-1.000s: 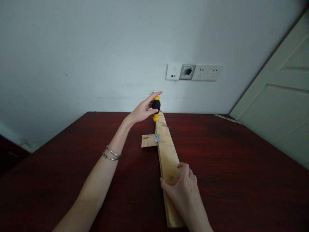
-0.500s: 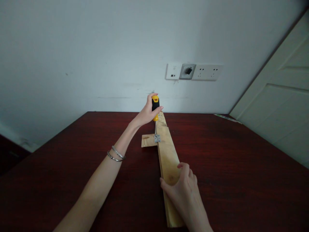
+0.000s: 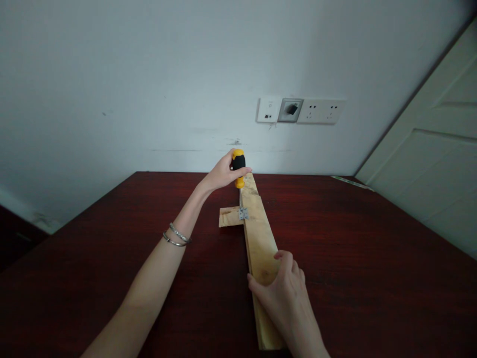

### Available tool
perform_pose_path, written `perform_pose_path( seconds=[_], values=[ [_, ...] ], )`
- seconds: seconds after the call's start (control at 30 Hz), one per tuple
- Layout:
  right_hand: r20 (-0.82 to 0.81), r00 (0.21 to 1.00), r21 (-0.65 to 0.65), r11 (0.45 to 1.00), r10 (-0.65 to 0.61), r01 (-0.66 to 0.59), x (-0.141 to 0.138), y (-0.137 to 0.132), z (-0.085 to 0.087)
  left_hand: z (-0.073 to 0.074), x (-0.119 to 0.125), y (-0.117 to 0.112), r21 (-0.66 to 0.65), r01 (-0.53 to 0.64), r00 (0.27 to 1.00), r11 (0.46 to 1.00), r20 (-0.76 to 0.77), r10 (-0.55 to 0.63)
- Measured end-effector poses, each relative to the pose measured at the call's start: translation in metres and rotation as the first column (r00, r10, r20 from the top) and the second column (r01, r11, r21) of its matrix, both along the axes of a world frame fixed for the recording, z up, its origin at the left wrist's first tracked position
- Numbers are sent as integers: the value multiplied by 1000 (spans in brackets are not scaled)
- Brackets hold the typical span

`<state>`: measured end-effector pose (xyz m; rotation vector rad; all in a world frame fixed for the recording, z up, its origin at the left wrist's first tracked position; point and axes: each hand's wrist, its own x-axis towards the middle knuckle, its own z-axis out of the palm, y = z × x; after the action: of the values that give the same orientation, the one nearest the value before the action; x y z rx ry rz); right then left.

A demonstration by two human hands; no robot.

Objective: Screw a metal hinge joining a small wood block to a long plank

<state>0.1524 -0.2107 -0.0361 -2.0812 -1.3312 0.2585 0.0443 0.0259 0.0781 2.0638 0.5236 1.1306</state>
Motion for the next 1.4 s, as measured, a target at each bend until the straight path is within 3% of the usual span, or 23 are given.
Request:
perform_pose_path(
  seconds=[0.2, 0.33, 0.53, 0.73, 0.97, 1.13, 1.27, 1.4],
  values=[
    [-55, 998, -1, 1000, 0, 0, 2, 1, 1, -3, 9, -4, -110, 108, 979, 988, 184, -86],
    [-77, 997, -10, 1000, -8, 7, 2, 2, -1, -4, 5, 2, -147, 148, 976, 978, 183, -120],
    [-79, 997, -3, 1000, -11, 11, 2, 1, -1, 2, -10, 8, -270, 279, 955, 922, 181, -236],
    [-73, 997, 40, 999, -13, 16, 4, 2, -3, 7, -16, 0, -174, 295, 947, 940, 185, -262],
    [-65, 998, 41, 999, -6, 8, 4, 1, -4, 4, 0, -6, -152, 248, 949, 957, 238, -208],
    [-81, 997, 10, 1000, -10, 10, 4, 2, -2, 4, 7, -9, -111, 152, 975, 982, 180, -131],
    [-69, 998, 30, 999, -11, 13, 5, 3, -6, 7, 5, -12, -159, 209, 973, 965, 137, -188],
    [-47, 999, 70, 998, -4, 8, 4, 2, -6, 10, 3, -15, -99, 205, 977, 974, 82, -197]
  ],
)
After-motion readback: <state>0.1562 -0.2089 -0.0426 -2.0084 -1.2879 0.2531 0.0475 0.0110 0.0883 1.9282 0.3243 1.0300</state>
